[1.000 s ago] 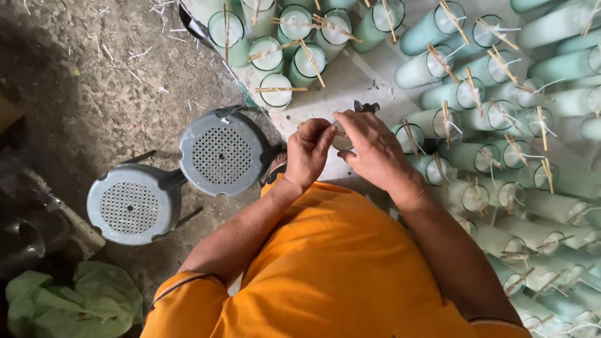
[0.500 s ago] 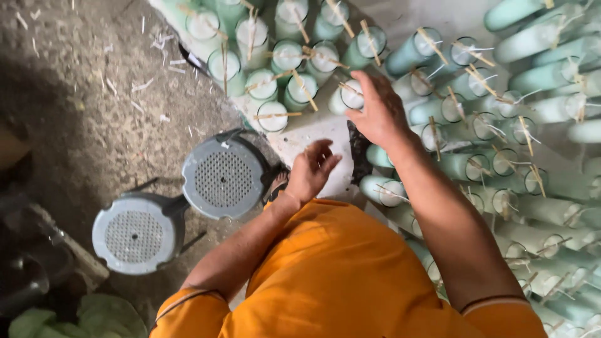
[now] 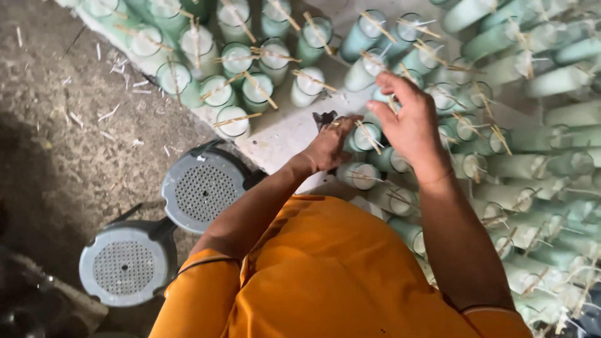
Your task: Adjusting and securing wicks in a large batch of poured candles in glass jars
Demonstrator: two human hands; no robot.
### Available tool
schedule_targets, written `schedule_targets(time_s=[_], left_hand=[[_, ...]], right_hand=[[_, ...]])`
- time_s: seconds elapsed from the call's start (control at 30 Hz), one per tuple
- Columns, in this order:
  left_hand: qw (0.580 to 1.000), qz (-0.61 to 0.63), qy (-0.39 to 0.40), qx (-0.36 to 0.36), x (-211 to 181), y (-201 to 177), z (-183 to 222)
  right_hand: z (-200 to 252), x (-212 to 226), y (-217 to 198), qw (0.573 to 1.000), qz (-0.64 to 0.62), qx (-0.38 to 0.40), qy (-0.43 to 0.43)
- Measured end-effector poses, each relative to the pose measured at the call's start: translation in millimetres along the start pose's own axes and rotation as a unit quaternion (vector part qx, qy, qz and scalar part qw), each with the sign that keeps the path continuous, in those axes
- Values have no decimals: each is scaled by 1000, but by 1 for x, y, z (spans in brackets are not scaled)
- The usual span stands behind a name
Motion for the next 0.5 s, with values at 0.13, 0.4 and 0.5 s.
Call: schedule_targets(time_s=[0.13,0.4,0.5], left_hand=[[994,96,36,-41,7,6,-2],[959,107,-37,-260,19,-72,80],[938,60,-72,-335,40,-88,114]], right_hand=[[12,-1,-12,1000,-4,0,14],[20,-8,16,996,-52,62,31],[14,17,49,988,-87,126,34]])
Point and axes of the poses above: each hand's wrist, its own z-axis away from the middle knuckle, its own y-axis out of the palm, x = y × z, the point moved 10 cm from there along -z, towards the middle knuckle, and after that the axes turned 3 degrees about -x, right-handed, at the moved point
